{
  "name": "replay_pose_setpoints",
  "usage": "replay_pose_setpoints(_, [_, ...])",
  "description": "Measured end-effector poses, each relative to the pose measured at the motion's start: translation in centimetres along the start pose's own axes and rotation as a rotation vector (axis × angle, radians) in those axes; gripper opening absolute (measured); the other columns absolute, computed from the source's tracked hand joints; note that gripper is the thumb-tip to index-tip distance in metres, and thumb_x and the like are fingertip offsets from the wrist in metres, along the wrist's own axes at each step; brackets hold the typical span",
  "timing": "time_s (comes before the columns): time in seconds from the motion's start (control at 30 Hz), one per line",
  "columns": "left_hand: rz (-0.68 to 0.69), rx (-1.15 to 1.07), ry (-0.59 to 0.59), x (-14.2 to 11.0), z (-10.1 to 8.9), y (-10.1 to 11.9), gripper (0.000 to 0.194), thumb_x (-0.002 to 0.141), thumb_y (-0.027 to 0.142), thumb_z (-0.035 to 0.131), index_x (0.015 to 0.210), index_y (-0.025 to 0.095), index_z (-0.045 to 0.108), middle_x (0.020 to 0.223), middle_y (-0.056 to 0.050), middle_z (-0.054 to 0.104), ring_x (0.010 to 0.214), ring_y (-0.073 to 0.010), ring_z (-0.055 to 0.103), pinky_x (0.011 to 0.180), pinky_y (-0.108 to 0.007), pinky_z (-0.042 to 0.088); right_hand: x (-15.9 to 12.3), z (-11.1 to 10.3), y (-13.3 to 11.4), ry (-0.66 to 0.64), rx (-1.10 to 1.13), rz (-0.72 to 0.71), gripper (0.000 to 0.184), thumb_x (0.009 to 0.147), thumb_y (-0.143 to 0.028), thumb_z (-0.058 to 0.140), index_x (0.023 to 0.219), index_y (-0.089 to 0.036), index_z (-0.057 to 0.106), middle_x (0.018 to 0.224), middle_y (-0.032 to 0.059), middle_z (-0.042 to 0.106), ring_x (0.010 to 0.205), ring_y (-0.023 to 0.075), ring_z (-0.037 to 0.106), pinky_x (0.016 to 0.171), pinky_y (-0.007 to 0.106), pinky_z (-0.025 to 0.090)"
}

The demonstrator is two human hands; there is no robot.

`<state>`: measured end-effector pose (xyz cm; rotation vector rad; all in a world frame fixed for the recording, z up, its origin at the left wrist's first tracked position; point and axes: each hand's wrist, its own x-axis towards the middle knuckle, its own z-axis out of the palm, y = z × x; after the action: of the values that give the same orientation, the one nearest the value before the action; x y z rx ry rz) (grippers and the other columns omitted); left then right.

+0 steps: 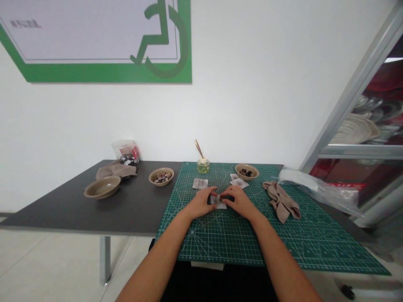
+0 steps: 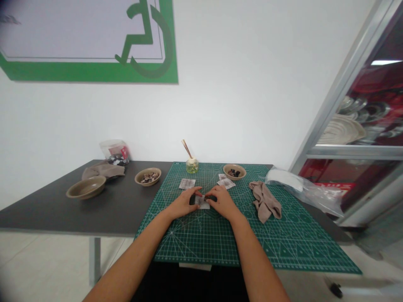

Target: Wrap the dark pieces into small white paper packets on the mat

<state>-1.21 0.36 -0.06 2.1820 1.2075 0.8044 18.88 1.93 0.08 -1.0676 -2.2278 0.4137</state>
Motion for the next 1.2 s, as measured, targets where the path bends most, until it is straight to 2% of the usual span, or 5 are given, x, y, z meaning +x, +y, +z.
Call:
replay_pose_setpoints(0.23, [0.017, -0.021, 0.013, 0.11, 0.07, -0.12, 0.067, 0.065, 0.013, 0.063, 0.128, 0.017, 0.04, 0.113, -0.009, 0.058, 0.105, -0.0221, 0.053, 0.096, -0.038, 0.037, 0.02, 0.28, 0.22, -0.044, 0.005, -0.05, 0.014, 0.074, -0.02, 0.063, 0.087, -0.021, 0.069, 0.088, 0.0056, 0.059, 0.09, 0.0209, 0.049, 0.083, 0.037, 0.038])
replay_pose_setpoints(0.4, [0.006, -0.026, 0.023, 0.08, 0.06, -0.16, 0.07, 0.064, 0.012, 0.064, 0.128, 0.015, 0.038, 0.116, -0.01, 0.056, 0.107, -0.0216, 0.051, 0.098, -0.038, 0.036, 0.27, 0.47, 0.38, 0.061, -0.081, 0.012, 0.012, 0.075, -0.018, 0.061, 0.084, -0.017, 0.068, 0.084, 0.0065, 0.059, 0.087, 0.0216, 0.049, 0.083, 0.039, 0.036])
replay_pose_setpoints(0.6, [0.004, -0.033, 0.022, 0.12, 0.13, -0.19, 0.068, 0.064, 0.012, 0.064, 0.127, 0.018, 0.039, 0.115, -0.008, 0.056, 0.105, -0.0216, 0.052, 0.097, -0.039, 0.037, 0.17, 0.68, 0.18, -0.001, -0.011, -0.041, 0.013, 0.075, -0.019, 0.061, 0.087, -0.02, 0.067, 0.088, 0.0058, 0.059, 0.089, 0.0206, 0.05, 0.082, 0.037, 0.038])
replay_pose_setpoints(0.77, [0.0, -0.029, 0.024, 0.1, 0.14, -0.12, 0.068, 0.064, 0.012, 0.064, 0.127, 0.018, 0.039, 0.115, -0.008, 0.056, 0.107, -0.0217, 0.051, 0.099, -0.039, 0.035, 0.41, 0.87, 0.49, 0.073, -0.097, 0.028, 0.013, 0.075, -0.019, 0.06, 0.086, -0.019, 0.068, 0.085, 0.0065, 0.06, 0.089, 0.022, 0.049, 0.083, 0.04, 0.036])
replay_pose_setpoints(1.2, [0.003, -0.029, 0.018, 0.06, 0.08, -0.05, 0.068, 0.064, 0.012, 0.063, 0.127, 0.018, 0.039, 0.115, -0.008, 0.056, 0.107, -0.022, 0.052, 0.099, -0.039, 0.036, 0.02, 0.17, 0.18, -0.02, -0.004, -0.025, 0.013, 0.075, -0.019, 0.061, 0.086, -0.021, 0.068, 0.086, 0.0054, 0.061, 0.088, 0.0211, 0.051, 0.083, 0.038, 0.037])
